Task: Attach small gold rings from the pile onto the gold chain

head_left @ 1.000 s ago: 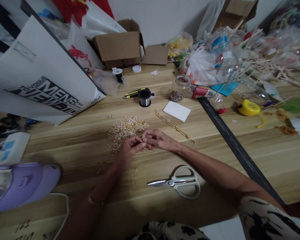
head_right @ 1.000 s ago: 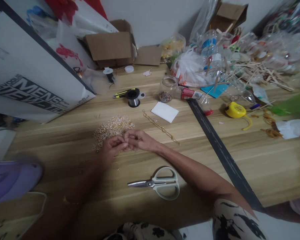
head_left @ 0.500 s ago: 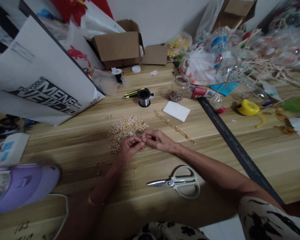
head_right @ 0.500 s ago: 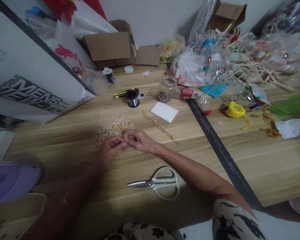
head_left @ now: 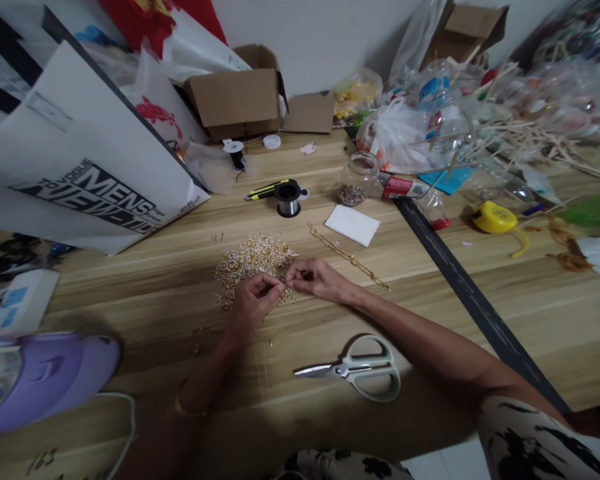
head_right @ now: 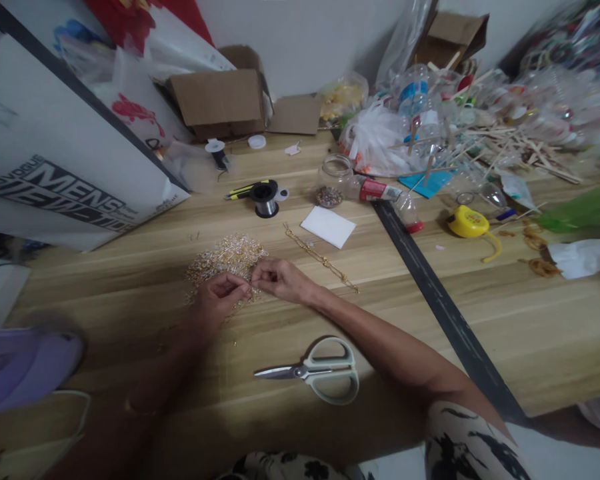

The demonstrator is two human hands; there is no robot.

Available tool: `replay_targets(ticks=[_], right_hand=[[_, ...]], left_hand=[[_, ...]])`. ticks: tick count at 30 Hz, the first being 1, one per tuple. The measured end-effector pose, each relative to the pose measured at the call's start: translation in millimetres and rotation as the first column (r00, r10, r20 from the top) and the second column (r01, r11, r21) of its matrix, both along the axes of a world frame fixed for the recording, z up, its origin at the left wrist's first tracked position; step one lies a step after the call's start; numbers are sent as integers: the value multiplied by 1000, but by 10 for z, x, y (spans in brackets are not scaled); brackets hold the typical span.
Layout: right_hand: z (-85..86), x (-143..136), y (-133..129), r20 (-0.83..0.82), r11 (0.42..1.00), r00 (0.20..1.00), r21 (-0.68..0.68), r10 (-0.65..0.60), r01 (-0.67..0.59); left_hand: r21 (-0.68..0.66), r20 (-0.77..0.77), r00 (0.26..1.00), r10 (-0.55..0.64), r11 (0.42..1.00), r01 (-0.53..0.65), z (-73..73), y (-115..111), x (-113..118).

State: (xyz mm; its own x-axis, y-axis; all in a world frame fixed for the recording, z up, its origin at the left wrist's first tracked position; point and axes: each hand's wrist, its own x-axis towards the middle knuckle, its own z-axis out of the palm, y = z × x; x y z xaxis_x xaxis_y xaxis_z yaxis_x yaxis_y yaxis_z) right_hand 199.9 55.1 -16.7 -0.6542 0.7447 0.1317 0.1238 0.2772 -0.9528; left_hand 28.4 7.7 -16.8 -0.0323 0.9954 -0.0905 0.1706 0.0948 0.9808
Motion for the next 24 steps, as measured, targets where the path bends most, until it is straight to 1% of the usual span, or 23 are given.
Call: replay_targets(ticks=[3,5,8,12,17,24], right_hand=[[14,-11,-8,-36,999,999,-39,-14,12],[4,-25,-15,-74,991,997,-130,-20,10],[-37,-47,-14,-154,949,987,-315,-44,-7],[-78,-70,-7,-237,903,967,-430,-96,-16],[-77,-95,-27,-327,856,940,-510,-100,-86],[-67,-100,-43,-324,841,937,-537,-128,-70]], left_hand=[[8,-1,1000,-9,1000,9,-8,1,2],[0,7,1000,-5,1000,5,-10,3,3],[-12,15,1000,9,1000,-9,-10,7,5],[-21,20,1000,-11,1000,12,-22,13,7],[-18,46,999,-25,999,26,-60,25,10],[19,36,997,-65,998,64,-38,19,40]])
